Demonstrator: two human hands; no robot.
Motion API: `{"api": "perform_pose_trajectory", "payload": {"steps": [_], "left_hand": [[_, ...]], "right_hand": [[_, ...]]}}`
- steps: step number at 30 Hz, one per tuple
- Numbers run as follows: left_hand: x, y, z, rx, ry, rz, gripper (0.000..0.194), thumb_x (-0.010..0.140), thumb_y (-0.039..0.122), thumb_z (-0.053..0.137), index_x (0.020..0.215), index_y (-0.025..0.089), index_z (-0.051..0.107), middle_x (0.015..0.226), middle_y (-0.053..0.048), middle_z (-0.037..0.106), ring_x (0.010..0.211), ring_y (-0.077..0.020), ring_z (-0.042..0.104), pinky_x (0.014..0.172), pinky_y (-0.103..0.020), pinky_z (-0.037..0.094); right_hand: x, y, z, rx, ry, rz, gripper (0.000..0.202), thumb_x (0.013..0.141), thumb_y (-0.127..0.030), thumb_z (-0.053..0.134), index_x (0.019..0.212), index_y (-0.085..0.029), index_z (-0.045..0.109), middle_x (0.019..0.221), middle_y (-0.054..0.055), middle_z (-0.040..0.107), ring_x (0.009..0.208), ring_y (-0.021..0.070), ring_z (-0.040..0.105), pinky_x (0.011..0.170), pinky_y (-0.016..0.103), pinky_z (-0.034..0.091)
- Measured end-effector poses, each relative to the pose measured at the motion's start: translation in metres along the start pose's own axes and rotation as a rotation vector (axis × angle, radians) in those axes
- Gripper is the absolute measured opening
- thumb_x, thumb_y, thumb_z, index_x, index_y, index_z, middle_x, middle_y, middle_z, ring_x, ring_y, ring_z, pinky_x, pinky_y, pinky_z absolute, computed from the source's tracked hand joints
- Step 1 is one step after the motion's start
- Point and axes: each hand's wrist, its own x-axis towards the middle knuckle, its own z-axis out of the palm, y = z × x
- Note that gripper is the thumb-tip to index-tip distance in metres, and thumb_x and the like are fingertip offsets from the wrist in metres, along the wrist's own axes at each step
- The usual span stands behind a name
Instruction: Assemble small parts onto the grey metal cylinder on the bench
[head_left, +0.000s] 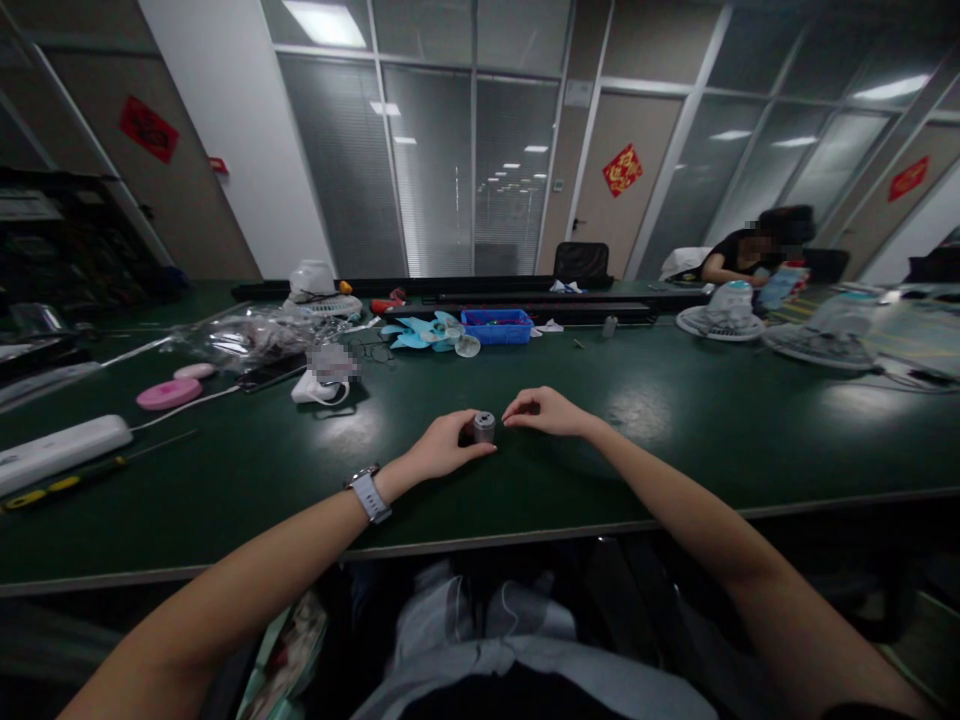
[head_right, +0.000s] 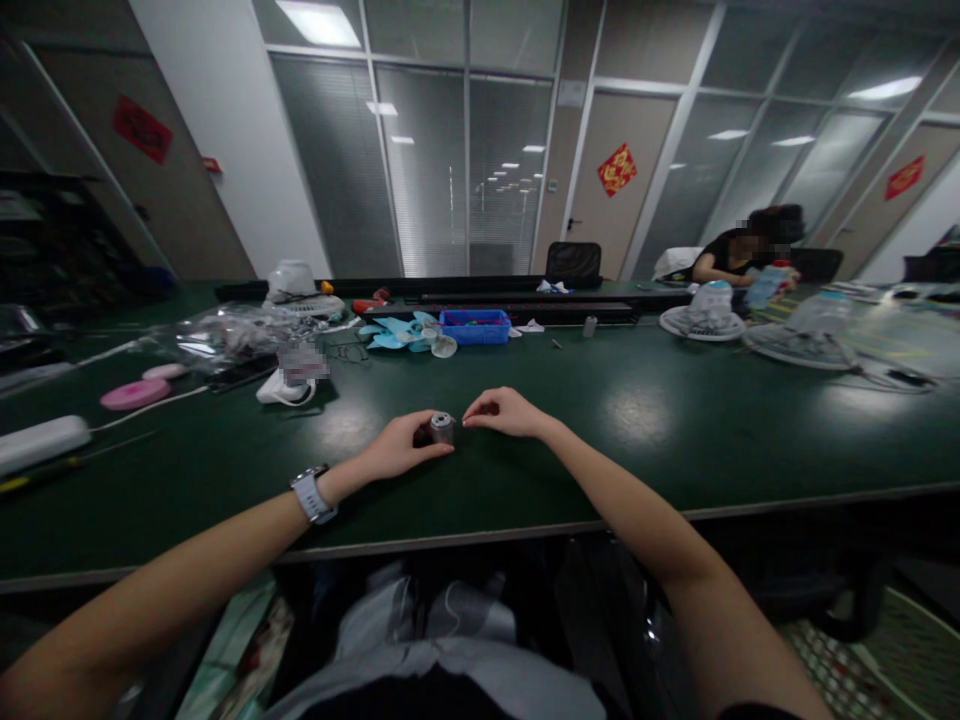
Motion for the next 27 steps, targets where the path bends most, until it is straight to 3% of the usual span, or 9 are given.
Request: {"api": "perform_pose_trajectory", "payload": {"steps": [4,10,20,27], "left_hand": [[0.001,-0.002,0.001,0.005,0.000,0.003,0.048,0.075,0.048,0.066,0.110,0.016,0.060,0.096,-0.006,0.067,0.082,-0.0201,0.061,0.072,-0.030,0.048],[0.002,-0.006,0.003,0.009,-0.008,0.001,0.050,0.075,0.049,0.066,0.110,0.014,0.059,0.091,-0.006,0.067,0.076,-0.0188,0.061,0.067,-0.029,0.046],[0.002,-0.008,0.003,0.037,-0.007,0.013,0.047,0.076,0.050,0.065,0.107,0.015,0.060,0.089,-0.005,0.066,0.074,-0.0178,0.059,0.065,-0.028,0.045],[0.002,-0.008,0.004,0.037,-0.006,0.011,0.049,0.075,0.050,0.065,0.107,0.014,0.060,0.087,-0.005,0.066,0.073,-0.0181,0.059,0.064,-0.028,0.045]], "right_hand": [[0.005,-0.023,0.005,0.052,0.255,-0.041,0.025,0.083,-0.037,0.062,0.095,-0.018,0.072,0.088,0.004,0.068,0.074,0.0130,0.059,0.067,0.025,0.045],[0.011,-0.040,0.023,0.022,0.206,-0.092,0.021,0.083,-0.033,0.064,0.093,-0.017,0.073,0.081,0.004,0.062,0.069,0.0115,0.057,0.062,0.023,0.044],[0.009,-0.045,0.018,-0.135,0.186,-0.128,0.014,0.083,-0.028,0.064,0.090,-0.020,0.073,0.083,0.003,0.065,0.076,0.0132,0.059,0.070,0.025,0.044],[0.011,-0.041,0.022,0.016,0.246,-0.064,0.015,0.082,-0.029,0.064,0.089,-0.018,0.073,0.083,0.003,0.065,0.073,0.0123,0.060,0.068,0.025,0.046]]}}
